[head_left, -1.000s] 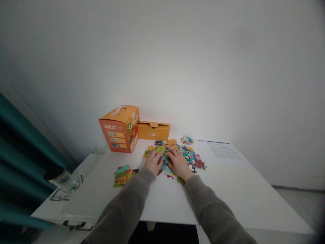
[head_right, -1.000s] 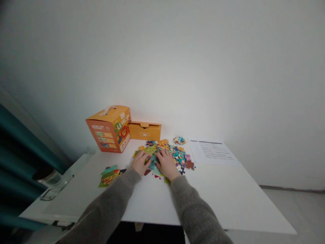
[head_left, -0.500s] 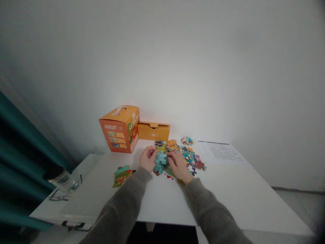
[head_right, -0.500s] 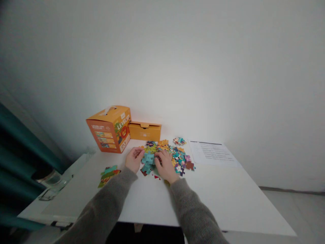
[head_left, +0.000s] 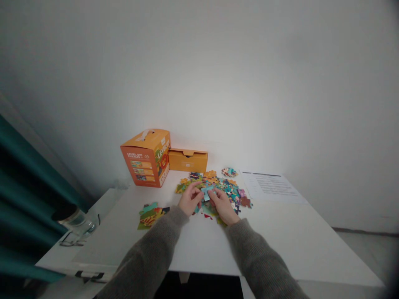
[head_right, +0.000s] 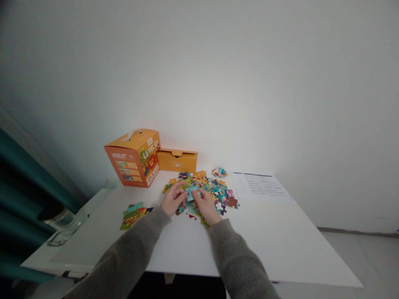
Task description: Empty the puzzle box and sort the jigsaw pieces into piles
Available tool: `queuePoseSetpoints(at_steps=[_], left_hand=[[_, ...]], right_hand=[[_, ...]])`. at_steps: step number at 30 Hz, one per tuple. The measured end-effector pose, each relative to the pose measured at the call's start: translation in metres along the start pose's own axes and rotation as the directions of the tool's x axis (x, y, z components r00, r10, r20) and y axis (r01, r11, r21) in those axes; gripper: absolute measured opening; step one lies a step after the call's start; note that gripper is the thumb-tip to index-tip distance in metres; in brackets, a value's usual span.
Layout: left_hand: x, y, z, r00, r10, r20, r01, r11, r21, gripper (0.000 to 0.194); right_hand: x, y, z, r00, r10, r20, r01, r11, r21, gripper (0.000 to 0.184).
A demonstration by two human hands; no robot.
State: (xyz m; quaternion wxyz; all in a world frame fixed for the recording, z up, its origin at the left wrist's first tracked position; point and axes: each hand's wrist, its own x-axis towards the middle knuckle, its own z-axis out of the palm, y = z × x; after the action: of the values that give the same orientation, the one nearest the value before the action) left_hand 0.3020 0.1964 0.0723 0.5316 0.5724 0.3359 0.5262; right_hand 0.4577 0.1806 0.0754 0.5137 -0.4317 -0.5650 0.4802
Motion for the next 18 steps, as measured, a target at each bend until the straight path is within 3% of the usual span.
queuePoseSetpoints(at_steps=[5,10,12,18], left_hand=[[0.003,-0.007,-0.001,0.993,-0.115,0.007,0.115,0.993,-0.031,0.043],[0.006,-0.011,-0.005,0.986,-0.157,-0.051,0.145,0.971,-0.189,0.055],[0.006,-0.01,-0.005,0.983,-0.173,-0.059,0.157,0.964,-0.214,0.056],[0.004,-0.01,-0.002,0.952,-0.294,0.086,0.306,0.921,-0.242,0.055]], right_hand=[[0.002,0.003,-0.001,1.0,0.008,0.006,-0.008,1.0,0.008,0.044],[0.007,0.002,-0.005,0.99,-0.035,-0.138,0.049,0.994,0.101,0.047],[0.007,0.001,-0.007,0.989,-0.047,-0.142,0.058,0.995,0.077,0.042],[0.007,0.007,-0.007,0.997,-0.045,-0.061,0.042,0.997,-0.057,0.038]])
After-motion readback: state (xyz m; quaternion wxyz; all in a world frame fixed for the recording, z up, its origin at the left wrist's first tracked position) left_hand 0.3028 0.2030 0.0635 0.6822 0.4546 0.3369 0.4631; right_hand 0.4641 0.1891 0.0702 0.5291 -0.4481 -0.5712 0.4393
